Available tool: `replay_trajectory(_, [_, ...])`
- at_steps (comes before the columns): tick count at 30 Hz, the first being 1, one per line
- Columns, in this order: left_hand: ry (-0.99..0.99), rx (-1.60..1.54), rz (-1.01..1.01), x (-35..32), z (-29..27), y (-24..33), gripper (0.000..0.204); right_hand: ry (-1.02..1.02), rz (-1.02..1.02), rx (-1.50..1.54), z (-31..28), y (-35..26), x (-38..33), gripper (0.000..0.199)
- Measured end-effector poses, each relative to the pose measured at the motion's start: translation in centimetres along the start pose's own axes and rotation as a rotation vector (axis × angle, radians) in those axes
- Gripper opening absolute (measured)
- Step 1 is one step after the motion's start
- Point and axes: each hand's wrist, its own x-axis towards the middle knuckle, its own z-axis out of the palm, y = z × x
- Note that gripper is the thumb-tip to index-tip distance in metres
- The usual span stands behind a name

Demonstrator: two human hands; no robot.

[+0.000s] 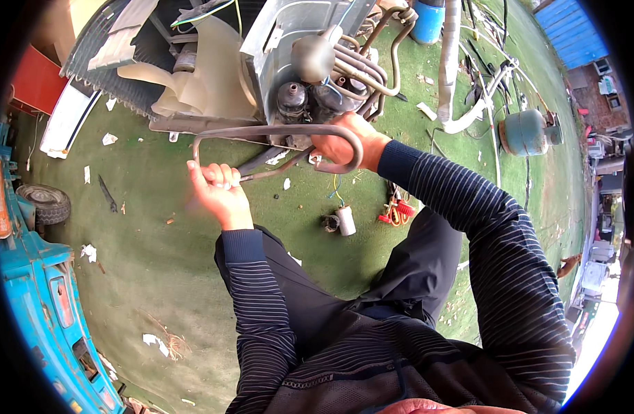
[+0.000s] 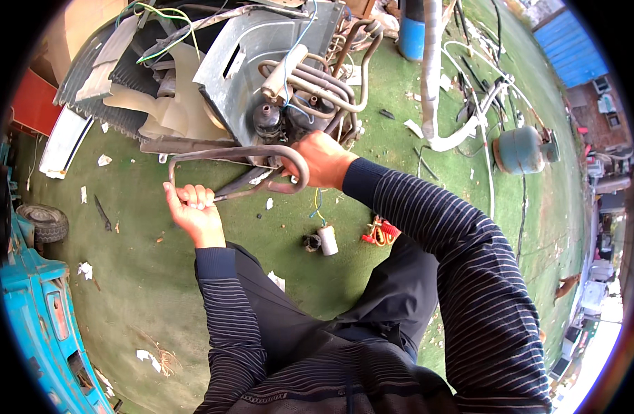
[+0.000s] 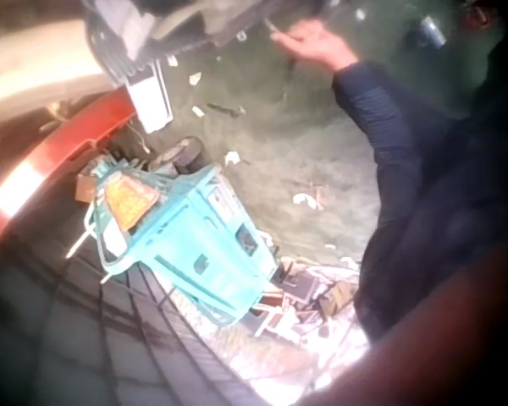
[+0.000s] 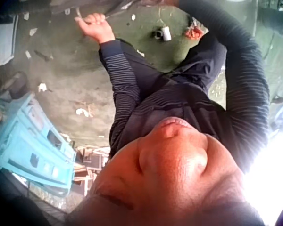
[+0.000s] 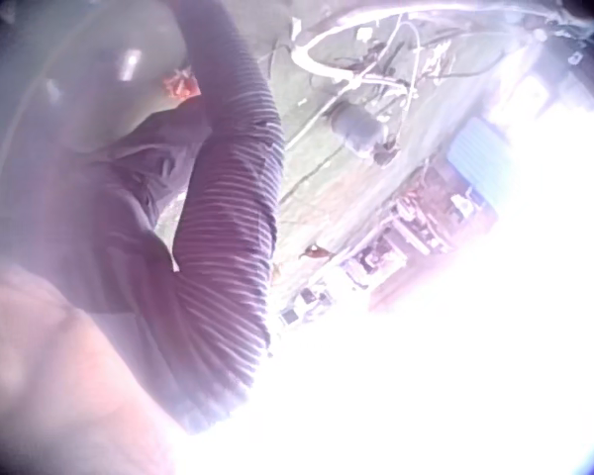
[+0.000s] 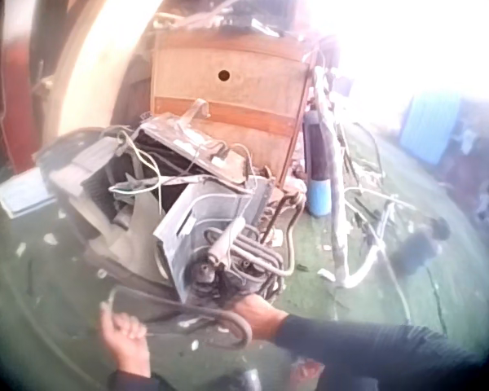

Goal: The person sits on the floor and disassembles a large appliance, likely an air conditioner unit. They use their hands to pull apart metal pipes and wires, separating components from the main body of the unit.

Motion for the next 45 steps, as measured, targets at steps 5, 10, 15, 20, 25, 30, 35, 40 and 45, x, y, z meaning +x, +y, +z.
replay_trajectory(5, [-0.106, 0.092, 0.086, -0.4, 2.4, 1.9, 0.051, 0.146, -0.031, -0.035, -0.7, -0.7, 0.1, 0.036])
replay_trajectory(10, [-0.258, 0.213, 0.200, -1.2, 5.2, 4.1, 0.050, 0.163, 0.072, -0.037, -0.5, -1.6, 0.5, 0.026])
replay_trajectory(15, [-0.390, 0.315, 0.298, -1.3, 8.7, 6.1, 0.050, 0.304, 0.078, -0.143, -0.4, -1.9, 1.4, 0.031])
replay_trajectory(20, [-0.461, 0.483, 0.364, -2.4, 13.6, 7.7, 0.050, 0.395, 0.188, -0.103, 0.1, -2.8, 1.7, 0.034])
replay_trajectory(25, [-0.552, 0.661, 0.518, -4.0, 19.6, 8.1, 0.053, 0.563, 0.240, -0.025, -0.8, -3.0, 3.1, 0.039])
replay_trajectory(30, [-0.472, 0.747, 0.473, -3.8, 19.9, 8.5, 0.055, 0.569, 0.235, 0.009, -0.3, -3.4, 3.2, 0.041])
replay_trajectory(35, [-0.520, 0.718, 0.292, -3.6, 16.7, 9.3, 0.047, 0.560, 0.169, 0.062, -0.1, -2.7, 1.4, 0.037])
replay_trajectory(40, [-0.517, 0.981, 0.351, -4.6, 17.9, 10.4, 0.039, 0.736, 0.161, 0.125, -1.2, -3.6, -0.2, 0.023])
replay_trajectory(45, [-0.490, 1.295, 0.384, -4.7, 20.1, 11.8, 0.039, 1.080, 0.377, 0.412, 1.0, -6.4, -5.0, 0.045])
